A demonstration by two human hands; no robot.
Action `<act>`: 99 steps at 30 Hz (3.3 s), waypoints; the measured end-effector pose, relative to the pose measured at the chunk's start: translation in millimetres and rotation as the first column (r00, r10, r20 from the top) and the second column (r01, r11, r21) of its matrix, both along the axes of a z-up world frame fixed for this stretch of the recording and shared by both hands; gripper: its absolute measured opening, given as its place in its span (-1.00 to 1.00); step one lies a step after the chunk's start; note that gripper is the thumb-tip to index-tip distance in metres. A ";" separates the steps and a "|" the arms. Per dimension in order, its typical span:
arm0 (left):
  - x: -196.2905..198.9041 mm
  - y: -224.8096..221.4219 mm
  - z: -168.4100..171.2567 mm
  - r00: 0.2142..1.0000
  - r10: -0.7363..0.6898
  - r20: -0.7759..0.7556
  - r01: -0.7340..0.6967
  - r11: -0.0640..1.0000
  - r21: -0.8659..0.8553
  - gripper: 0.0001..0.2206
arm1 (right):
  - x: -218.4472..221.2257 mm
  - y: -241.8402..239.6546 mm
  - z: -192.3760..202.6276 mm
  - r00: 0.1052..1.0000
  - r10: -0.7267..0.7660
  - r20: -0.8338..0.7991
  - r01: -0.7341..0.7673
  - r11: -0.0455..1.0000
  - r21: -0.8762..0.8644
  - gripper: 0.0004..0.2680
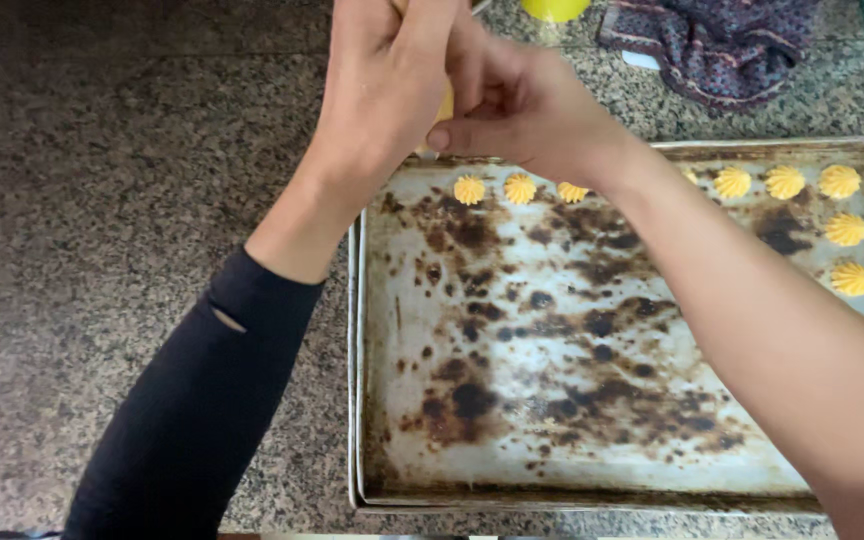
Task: The person pipes stars of dough onto a baking sheet, then refills a piping bag with dough from a bowl using a plastic scraper.
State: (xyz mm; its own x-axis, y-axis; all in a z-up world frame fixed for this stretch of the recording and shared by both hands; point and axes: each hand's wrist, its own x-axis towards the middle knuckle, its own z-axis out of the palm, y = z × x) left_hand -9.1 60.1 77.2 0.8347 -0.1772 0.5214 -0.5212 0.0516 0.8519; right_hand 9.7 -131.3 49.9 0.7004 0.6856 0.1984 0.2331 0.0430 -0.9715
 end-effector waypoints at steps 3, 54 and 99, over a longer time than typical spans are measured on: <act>-3.3 -1.4 -13.5 0.957 -0.045 -0.286 -0.006 0.985 -0.175 -0.57 | 5.0 11.6 -16.4 0.998 -0.022 0.056 0.029 0.993 -0.114 -0.86; 28.4 -12.5 -111.6 0.940 0.333 -0.076 -0.320 0.936 0.144 -0.41 | 18.1 19.7 -83.3 0.974 -0.184 0.132 0.226 0.802 -0.553 -0.84; -109.6 -142.7 106.2 0.863 -0.503 -0.045 0.474 0.837 -0.274 -0.80 | -151.8 -92.1 230.1 0.778 -0.622 -0.088 0.629 0.766 0.132 -0.64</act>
State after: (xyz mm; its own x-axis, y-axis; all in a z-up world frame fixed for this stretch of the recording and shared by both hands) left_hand -118.7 -82.6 183.5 0.7280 -0.4560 0.5119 -0.2760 0.4886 0.8277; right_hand -142.1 -223.3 280.0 0.9727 0.0581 0.2249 0.2227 0.0415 -0.9740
